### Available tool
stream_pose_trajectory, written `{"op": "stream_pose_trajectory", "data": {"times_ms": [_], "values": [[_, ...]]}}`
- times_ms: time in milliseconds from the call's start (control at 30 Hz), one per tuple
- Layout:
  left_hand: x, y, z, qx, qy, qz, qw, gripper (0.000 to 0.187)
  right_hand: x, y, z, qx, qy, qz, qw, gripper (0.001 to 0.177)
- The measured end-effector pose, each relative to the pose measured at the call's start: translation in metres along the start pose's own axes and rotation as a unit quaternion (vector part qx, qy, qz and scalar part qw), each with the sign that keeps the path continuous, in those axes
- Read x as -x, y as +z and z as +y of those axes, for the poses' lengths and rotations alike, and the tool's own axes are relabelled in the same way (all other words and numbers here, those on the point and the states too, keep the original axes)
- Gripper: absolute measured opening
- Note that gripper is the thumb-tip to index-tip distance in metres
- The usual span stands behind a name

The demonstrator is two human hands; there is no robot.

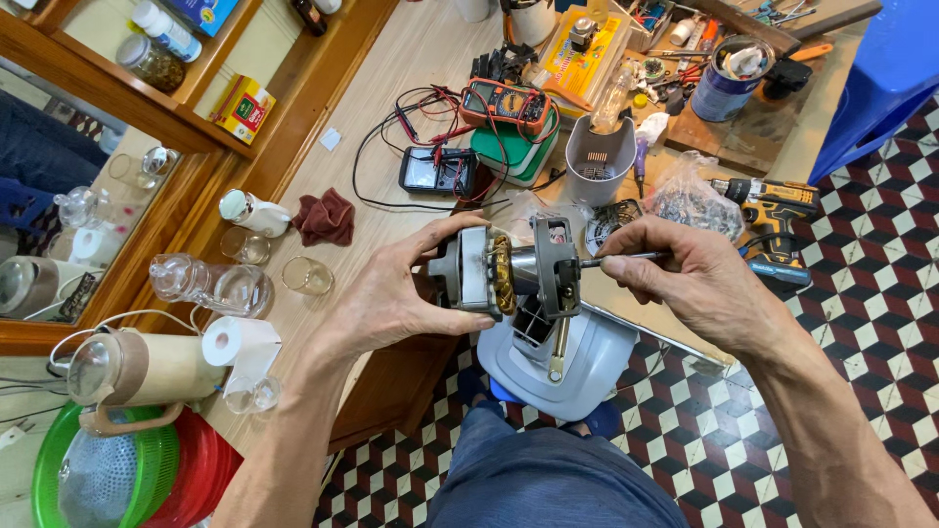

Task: The person disassembles a small electrical motor or fan component using a cordless drill and a bench vise. They remove screws, separate the housing, and inspect the internal copper windings and rotor. The person then reassembles the component, securing it with screws using the drill.

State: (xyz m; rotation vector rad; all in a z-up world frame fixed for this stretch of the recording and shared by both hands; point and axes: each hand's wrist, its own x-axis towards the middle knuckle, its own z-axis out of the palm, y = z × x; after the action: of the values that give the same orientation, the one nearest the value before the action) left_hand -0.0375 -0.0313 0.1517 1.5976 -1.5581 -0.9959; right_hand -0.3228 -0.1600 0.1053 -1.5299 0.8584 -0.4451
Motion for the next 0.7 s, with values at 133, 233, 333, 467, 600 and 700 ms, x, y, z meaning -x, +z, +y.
{"op": "stream_pose_trajectory", "data": {"times_ms": [133,233,333,467,600,700], "values": [[0.000,0.006,0.000,0.011,-0.003,0.014,1.000,0.090,-0.001,0.002,0.001,0.000,0.002,-0.005,1.000,0.026],[-0.003,0.011,0.001,-0.011,0.045,0.016,0.999,0.089,-0.002,0.007,0.001,-0.013,-0.003,-0.033,0.999,0.025],[-0.004,0.014,0.002,-0.021,0.046,0.012,0.999,0.090,-0.003,0.009,0.002,-0.011,-0.010,-0.027,1.000,0.025],[-0.005,0.014,0.004,-0.013,0.068,0.015,0.998,0.089,-0.005,0.005,0.002,-0.002,0.019,-0.022,1.000,0.024],[-0.008,0.016,0.004,-0.032,0.062,0.021,0.997,0.090,-0.010,0.002,0.004,-0.025,0.012,-0.030,0.999,0.022],[-0.013,0.019,0.002,-0.013,0.106,0.019,0.994,0.090,-0.011,0.001,0.005,-0.050,0.018,-0.037,0.998,0.024]]}}
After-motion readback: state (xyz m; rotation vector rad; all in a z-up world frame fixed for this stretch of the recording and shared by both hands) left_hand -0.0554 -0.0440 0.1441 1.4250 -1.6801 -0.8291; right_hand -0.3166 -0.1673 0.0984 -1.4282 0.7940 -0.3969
